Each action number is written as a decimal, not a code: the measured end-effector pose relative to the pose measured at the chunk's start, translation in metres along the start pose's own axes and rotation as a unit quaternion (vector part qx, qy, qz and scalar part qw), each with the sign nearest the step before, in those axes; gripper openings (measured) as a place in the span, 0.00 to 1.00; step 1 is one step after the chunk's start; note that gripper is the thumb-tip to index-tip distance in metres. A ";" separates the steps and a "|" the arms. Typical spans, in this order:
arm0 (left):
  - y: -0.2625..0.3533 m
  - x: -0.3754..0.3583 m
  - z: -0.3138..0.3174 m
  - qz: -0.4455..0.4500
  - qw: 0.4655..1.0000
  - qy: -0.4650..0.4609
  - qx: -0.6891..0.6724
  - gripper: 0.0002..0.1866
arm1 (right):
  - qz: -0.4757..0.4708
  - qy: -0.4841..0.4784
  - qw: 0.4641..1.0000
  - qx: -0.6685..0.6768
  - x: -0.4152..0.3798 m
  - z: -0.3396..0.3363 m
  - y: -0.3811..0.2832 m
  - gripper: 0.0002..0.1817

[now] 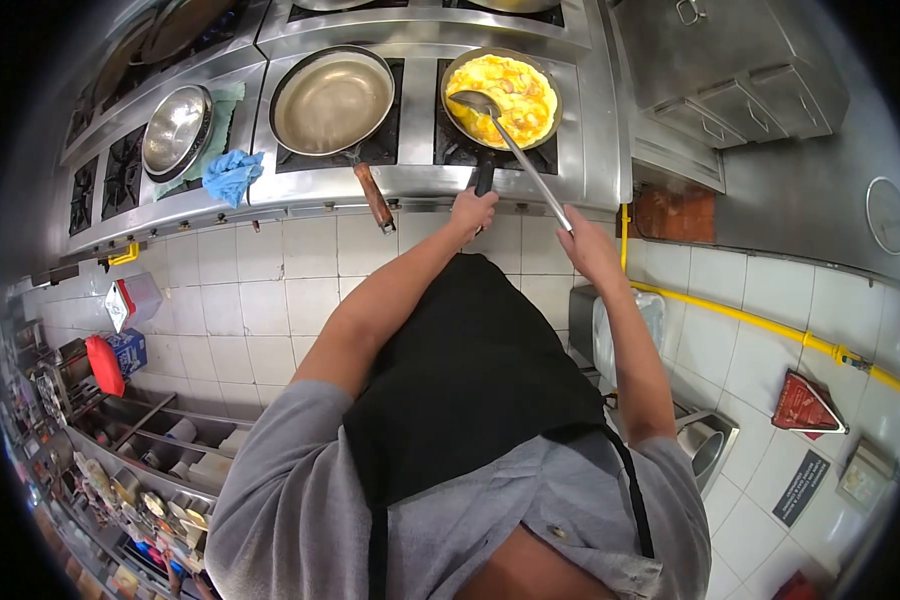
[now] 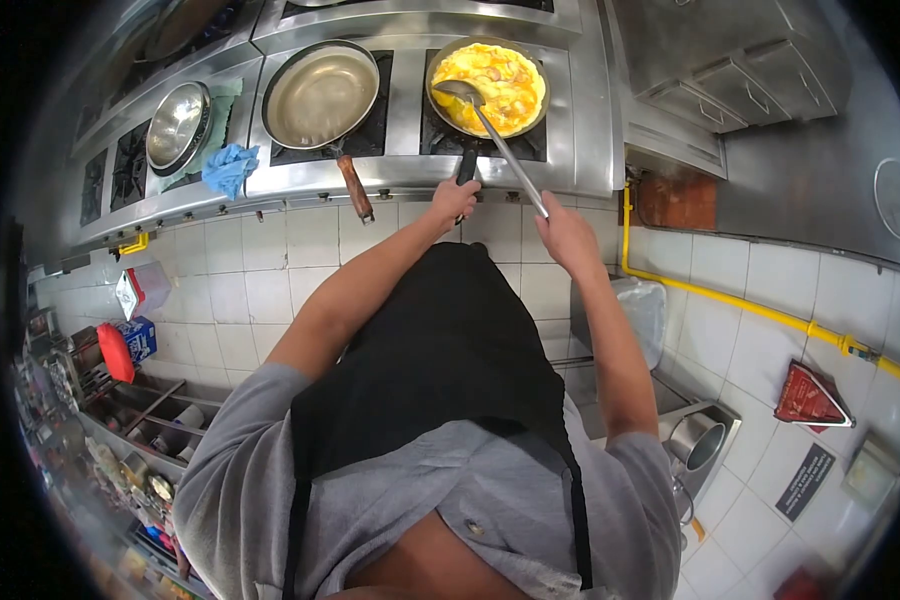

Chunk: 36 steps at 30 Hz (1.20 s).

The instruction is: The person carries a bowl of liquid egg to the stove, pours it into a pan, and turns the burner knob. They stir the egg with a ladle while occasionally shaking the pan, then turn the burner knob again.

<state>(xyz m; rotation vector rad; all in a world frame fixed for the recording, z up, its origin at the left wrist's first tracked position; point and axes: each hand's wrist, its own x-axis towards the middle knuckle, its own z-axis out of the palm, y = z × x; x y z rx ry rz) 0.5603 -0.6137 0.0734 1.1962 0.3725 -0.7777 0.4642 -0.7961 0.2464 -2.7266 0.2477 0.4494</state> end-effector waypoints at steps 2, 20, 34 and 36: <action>-0.002 0.002 0.000 0.004 1.000 0.002 0.001 0.10 | -0.005 0.007 1.000 -0.001 0.003 0.001 0.001 0.23; 0.002 -0.001 0.004 -0.002 1.000 0.017 0.018 0.09 | 0.026 -0.155 0.983 0.094 -0.020 -0.123 0.017 0.21; 0.003 -0.008 0.004 0.007 1.000 0.023 0.019 0.08 | -0.027 -0.060 0.988 -0.137 -0.006 -0.098 0.033 0.22; 0.002 -0.007 0.005 0.006 1.000 0.023 0.011 0.09 | -0.044 -0.031 0.988 -0.147 -0.008 -0.096 0.034 0.22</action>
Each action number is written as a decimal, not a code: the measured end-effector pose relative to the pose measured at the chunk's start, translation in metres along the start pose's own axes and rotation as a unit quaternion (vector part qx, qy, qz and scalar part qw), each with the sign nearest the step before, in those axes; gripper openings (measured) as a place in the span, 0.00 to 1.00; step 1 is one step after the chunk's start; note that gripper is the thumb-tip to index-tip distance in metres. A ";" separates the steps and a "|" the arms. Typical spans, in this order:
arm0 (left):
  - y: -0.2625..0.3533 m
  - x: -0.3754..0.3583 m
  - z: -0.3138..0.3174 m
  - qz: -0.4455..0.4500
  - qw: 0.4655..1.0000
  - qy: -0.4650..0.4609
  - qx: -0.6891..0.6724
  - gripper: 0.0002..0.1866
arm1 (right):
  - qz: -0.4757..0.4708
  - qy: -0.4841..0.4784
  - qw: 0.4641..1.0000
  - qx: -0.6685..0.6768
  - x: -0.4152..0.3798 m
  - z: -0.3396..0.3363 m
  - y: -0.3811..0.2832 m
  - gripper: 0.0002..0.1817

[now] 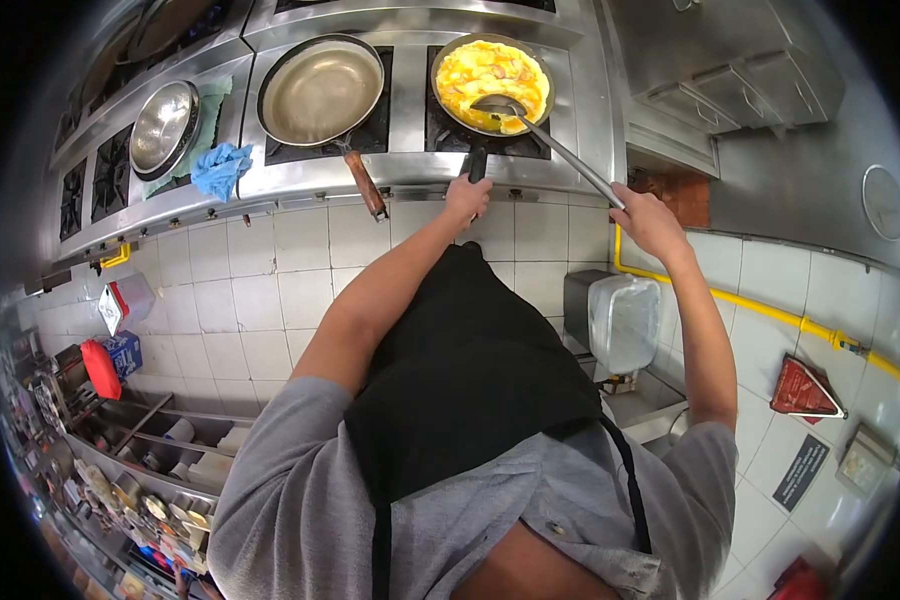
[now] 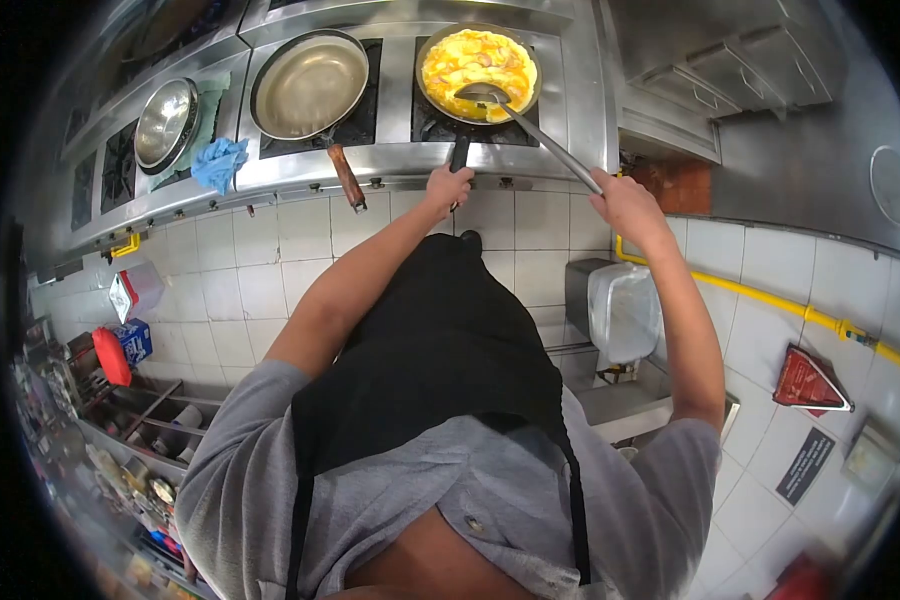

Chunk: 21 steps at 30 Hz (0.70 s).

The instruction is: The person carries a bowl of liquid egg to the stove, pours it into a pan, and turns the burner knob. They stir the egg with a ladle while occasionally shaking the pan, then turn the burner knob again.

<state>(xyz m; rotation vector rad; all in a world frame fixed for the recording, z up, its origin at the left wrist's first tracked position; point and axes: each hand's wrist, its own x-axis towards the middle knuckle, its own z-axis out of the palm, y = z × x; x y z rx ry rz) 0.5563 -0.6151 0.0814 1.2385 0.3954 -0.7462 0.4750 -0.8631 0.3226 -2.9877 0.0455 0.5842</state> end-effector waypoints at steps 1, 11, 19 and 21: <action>0.000 0.000 0.000 0.000 1.000 -0.001 0.001 0.09 | 0.001 0.000 1.000 0.001 0.000 0.000 0.000 0.22; -0.004 0.006 -0.001 -0.003 1.000 -0.012 0.003 0.08 | -0.003 -0.009 1.000 -0.020 -0.006 -0.026 -0.008 0.20; -0.004 0.006 0.000 0.000 1.000 -0.009 0.011 0.08 | 0.049 -0.216 0.975 0.013 0.008 -0.127 -0.029 0.16; -0.005 0.006 -0.001 0.005 1.000 -0.013 -0.007 0.09 | -0.050 -0.107 0.992 -0.042 0.015 -0.101 0.001 0.16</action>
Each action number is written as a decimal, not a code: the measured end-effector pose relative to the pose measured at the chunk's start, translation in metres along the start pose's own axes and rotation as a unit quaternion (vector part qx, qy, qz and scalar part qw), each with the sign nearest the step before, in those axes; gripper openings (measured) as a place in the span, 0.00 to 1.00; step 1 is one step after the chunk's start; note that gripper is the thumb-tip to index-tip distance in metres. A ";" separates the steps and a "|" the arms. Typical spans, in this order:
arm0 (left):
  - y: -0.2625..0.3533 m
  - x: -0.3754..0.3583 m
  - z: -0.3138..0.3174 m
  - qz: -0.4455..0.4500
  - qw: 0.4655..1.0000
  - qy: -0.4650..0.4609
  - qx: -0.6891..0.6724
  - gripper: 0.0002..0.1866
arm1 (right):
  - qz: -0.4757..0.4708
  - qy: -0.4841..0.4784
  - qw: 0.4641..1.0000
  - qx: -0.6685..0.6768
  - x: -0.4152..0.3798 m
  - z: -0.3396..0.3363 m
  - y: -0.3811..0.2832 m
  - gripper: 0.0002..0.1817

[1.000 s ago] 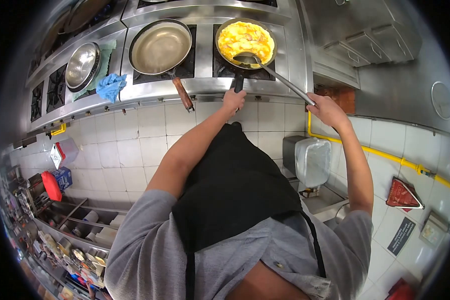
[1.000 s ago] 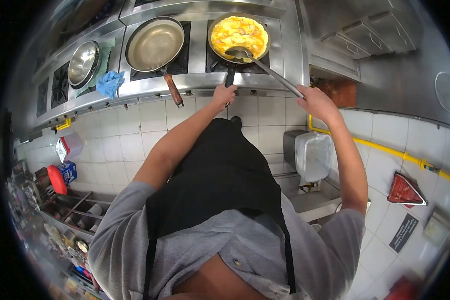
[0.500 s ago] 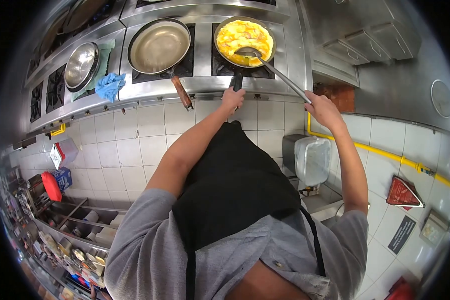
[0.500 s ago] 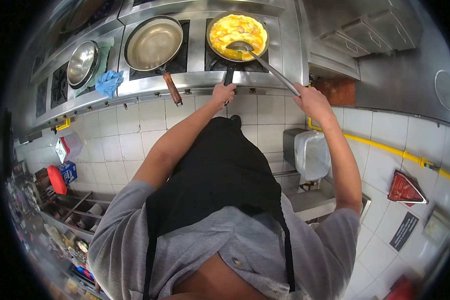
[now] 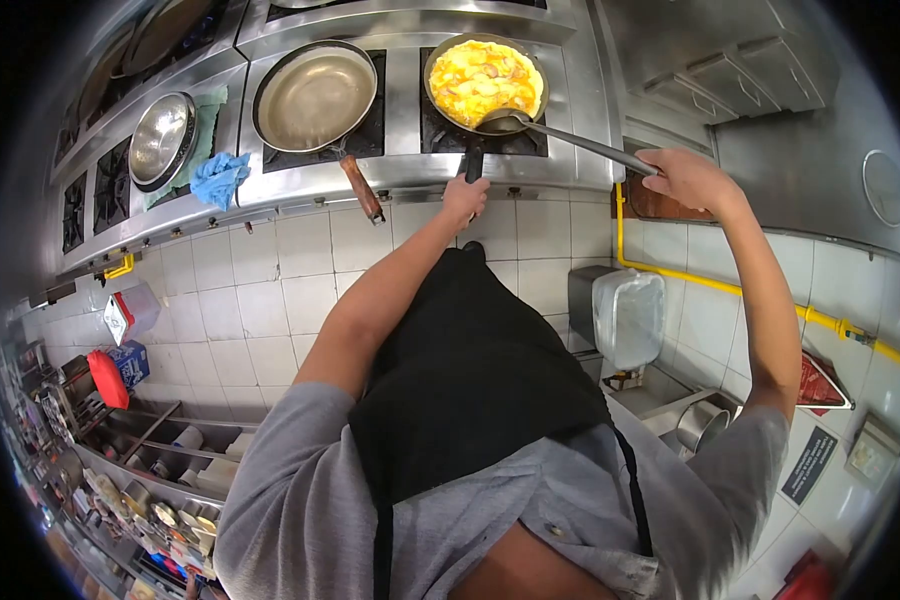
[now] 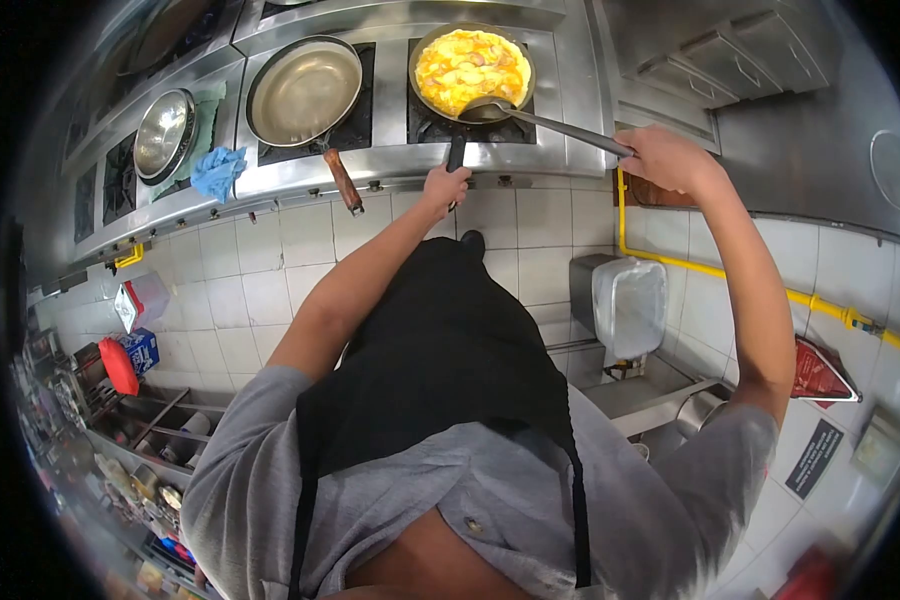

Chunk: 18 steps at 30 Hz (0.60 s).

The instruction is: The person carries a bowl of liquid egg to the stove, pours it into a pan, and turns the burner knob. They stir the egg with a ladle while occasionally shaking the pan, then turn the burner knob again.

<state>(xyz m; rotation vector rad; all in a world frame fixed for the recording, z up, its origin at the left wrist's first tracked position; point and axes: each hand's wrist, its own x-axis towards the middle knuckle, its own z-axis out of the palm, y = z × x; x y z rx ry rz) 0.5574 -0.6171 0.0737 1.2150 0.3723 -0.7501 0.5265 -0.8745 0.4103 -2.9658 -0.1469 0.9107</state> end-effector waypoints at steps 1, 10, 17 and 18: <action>0.000 0.001 0.000 0.000 1.000 0.001 -0.001 0.09 | -0.088 0.111 0.987 -0.070 0.004 0.004 0.002 0.16; 0.003 -0.005 0.005 0.005 1.000 0.020 0.014 0.08 | 0.046 0.068 0.988 -0.132 0.017 0.015 0.004 0.12; 0.004 -0.004 0.004 0.011 1.000 0.020 0.014 0.08 | 0.041 0.071 0.994 -0.071 -0.002 0.012 0.000 0.12; 0.004 -0.006 0.004 0.008 1.000 0.022 0.016 0.08 | 0.037 0.077 0.996 -0.025 -0.005 0.013 0.003 0.13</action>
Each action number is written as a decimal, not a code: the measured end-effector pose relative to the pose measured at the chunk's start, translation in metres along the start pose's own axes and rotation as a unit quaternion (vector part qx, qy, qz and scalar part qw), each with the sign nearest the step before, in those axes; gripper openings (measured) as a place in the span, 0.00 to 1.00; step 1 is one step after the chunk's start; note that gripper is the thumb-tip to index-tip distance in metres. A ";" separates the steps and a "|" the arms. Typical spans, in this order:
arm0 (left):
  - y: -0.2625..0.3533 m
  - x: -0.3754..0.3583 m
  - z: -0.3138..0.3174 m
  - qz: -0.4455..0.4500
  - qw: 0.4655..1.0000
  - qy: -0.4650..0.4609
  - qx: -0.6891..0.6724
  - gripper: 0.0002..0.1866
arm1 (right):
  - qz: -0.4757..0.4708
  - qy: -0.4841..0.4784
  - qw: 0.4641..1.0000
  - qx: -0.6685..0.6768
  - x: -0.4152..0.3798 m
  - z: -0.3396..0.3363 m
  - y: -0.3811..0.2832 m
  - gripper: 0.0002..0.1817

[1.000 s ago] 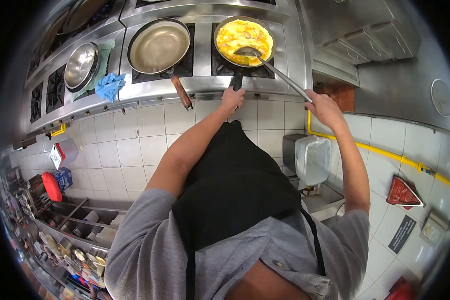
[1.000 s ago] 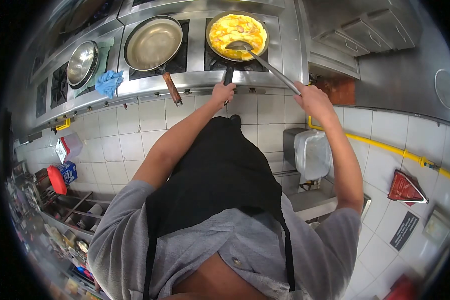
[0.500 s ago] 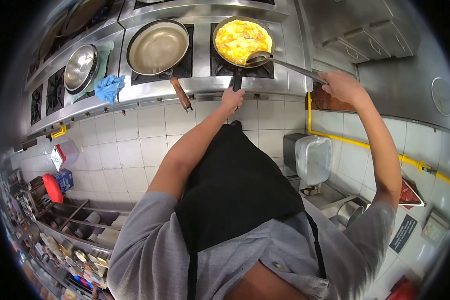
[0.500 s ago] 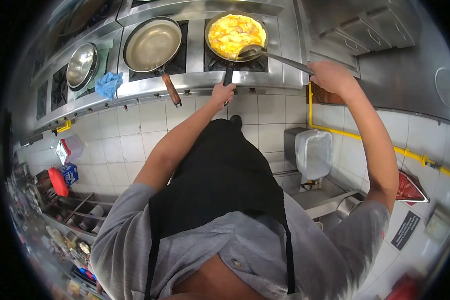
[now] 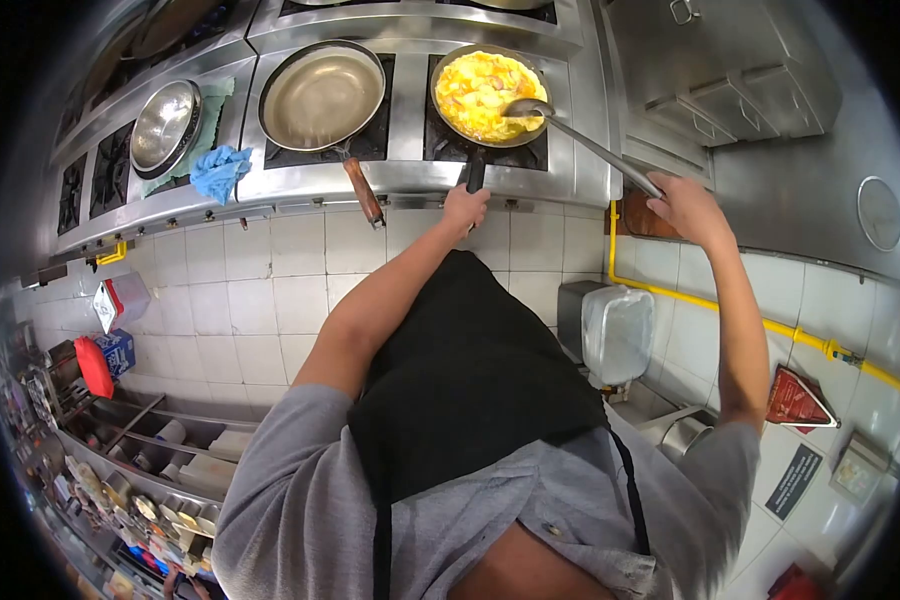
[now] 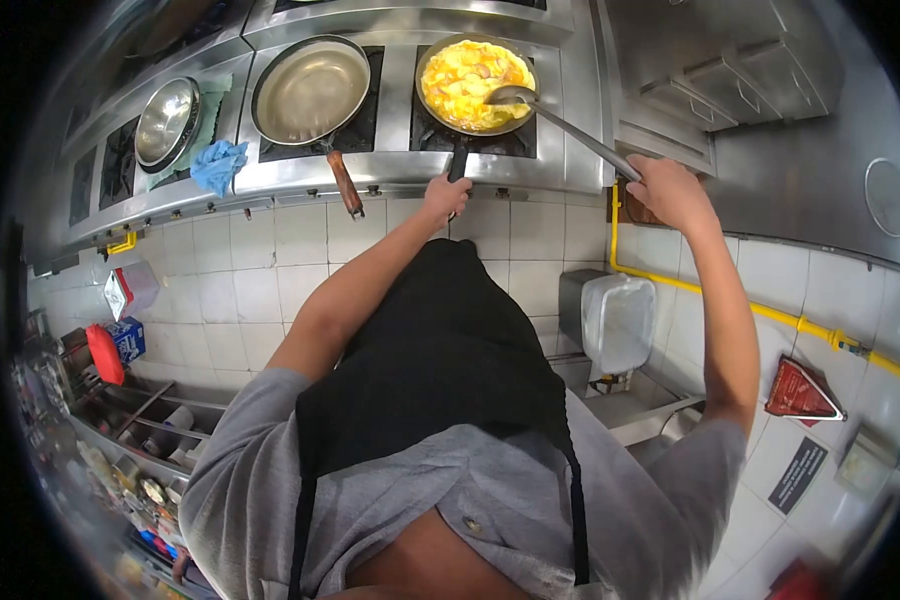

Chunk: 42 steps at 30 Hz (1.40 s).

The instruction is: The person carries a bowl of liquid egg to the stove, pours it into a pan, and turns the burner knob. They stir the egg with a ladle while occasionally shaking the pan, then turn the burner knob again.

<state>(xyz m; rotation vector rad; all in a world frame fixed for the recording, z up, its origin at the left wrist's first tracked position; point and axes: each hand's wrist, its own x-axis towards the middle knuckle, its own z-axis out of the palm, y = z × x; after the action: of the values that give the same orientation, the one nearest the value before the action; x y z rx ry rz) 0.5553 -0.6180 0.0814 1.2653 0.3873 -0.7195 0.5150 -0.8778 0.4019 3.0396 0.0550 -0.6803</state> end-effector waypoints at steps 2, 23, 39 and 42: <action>0.001 -0.002 -0.001 -0.003 1.000 -0.002 0.005 0.08 | -0.001 0.005 0.999 0.047 0.003 0.009 0.003 0.14; 0.000 0.004 -0.005 -0.017 1.000 -0.015 0.000 0.10 | 0.085 0.140 0.985 0.058 0.083 0.187 -0.062 0.24; 0.023 -0.008 -0.004 -0.050 0.998 -0.044 -0.010 0.09 | 0.062 0.113 0.992 -0.002 0.071 0.124 -0.052 0.21; 0.030 -0.010 -0.003 -0.065 0.996 -0.055 -0.026 0.09 | 0.043 0.109 0.993 -0.017 0.071 0.112 -0.051 0.20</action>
<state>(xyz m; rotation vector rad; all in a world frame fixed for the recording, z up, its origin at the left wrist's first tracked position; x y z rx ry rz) 0.5687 -0.6086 0.1081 1.1523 0.3985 -0.8814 0.5300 -0.8288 0.2696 3.0484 -0.0590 -0.3355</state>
